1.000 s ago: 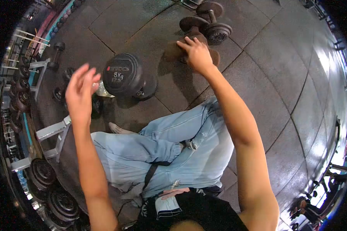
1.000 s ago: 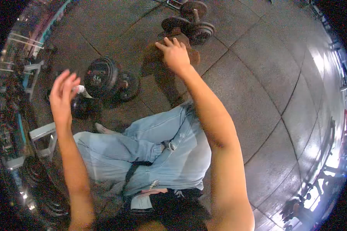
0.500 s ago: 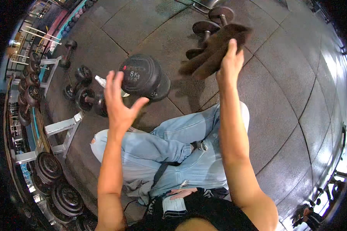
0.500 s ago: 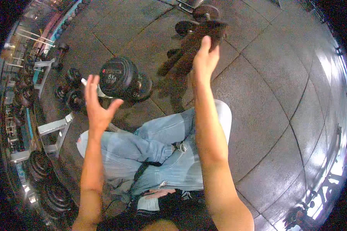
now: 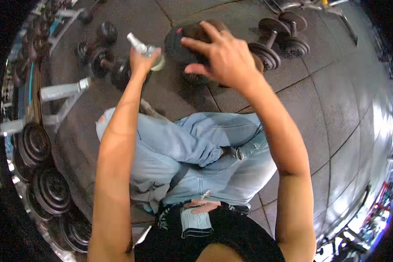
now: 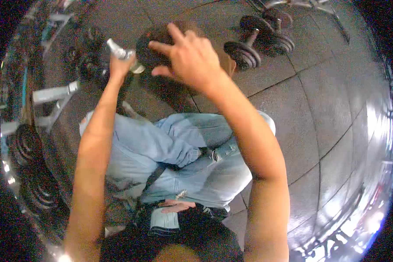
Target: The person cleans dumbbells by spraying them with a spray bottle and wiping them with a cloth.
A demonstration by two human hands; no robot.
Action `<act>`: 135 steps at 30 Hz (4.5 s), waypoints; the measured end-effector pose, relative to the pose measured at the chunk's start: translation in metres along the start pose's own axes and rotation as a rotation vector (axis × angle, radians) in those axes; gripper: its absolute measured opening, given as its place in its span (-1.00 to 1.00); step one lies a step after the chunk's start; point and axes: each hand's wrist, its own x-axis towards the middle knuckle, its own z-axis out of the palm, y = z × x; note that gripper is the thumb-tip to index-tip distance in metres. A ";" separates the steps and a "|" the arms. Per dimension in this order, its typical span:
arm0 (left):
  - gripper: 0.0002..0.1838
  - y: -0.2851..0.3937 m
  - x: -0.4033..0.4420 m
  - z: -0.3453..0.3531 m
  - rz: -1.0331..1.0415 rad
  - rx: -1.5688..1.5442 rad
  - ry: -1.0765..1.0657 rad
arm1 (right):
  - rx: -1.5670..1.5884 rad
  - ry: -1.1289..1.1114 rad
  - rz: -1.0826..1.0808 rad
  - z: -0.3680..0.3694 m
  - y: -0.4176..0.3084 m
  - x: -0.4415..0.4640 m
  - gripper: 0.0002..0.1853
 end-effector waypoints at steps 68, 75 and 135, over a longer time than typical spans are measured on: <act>-0.53 0.017 -0.026 -0.010 0.279 0.054 0.252 | 0.073 -0.322 0.146 -0.002 0.008 0.084 -0.17; -0.10 0.042 -0.084 0.016 -0.546 -0.452 -0.157 | 0.108 -0.221 0.159 0.001 0.012 0.068 -0.16; -0.52 0.217 0.010 0.024 0.714 0.310 -0.149 | 0.474 0.162 0.502 0.132 -0.018 -0.053 -0.32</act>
